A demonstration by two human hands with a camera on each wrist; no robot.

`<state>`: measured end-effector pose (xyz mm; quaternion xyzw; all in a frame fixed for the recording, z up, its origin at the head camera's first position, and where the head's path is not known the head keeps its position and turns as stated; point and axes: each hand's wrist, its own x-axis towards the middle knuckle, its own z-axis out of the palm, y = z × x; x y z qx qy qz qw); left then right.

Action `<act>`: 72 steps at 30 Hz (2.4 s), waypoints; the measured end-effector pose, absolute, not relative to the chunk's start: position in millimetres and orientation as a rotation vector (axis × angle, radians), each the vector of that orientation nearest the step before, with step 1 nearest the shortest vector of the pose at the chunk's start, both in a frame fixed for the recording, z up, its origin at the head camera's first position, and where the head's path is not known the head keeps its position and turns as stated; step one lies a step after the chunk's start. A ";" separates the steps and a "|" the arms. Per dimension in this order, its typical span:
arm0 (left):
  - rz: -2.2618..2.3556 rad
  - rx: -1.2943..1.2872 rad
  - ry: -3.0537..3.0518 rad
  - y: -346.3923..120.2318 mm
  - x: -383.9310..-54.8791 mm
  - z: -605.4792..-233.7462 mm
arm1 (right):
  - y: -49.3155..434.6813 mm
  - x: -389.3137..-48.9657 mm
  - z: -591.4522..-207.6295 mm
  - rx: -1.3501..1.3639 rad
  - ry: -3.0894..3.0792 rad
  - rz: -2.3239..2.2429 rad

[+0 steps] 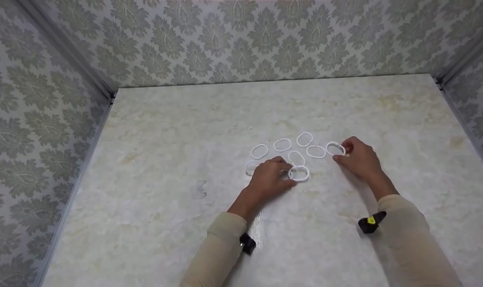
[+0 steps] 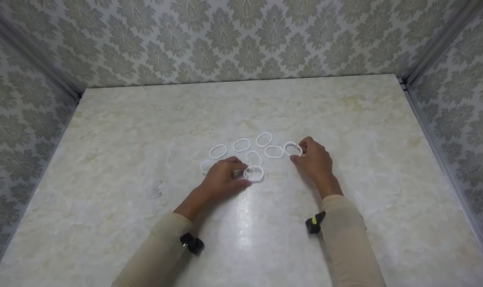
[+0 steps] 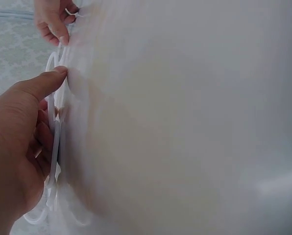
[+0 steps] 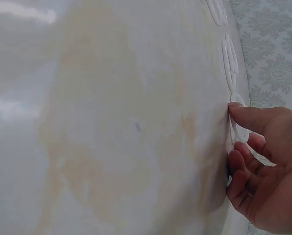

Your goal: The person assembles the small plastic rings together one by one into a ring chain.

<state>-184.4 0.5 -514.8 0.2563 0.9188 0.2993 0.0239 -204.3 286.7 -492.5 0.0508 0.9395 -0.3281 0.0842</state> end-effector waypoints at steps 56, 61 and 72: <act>0.944 0.742 2.810 0.1 -182.8 -515.4 | 275.9 -194.6 -492.3 0.130 2.416 -1.652; 0.922 0.732 2.820 1.3 -181.8 -513.6 | 263.8 -193.7 -486.3 0.070 2.390 -1.675; 0.856 0.742 2.829 3.0 -179.5 -511.7 | 238.4 -191.7 -477.5 -0.105 2.350 -1.621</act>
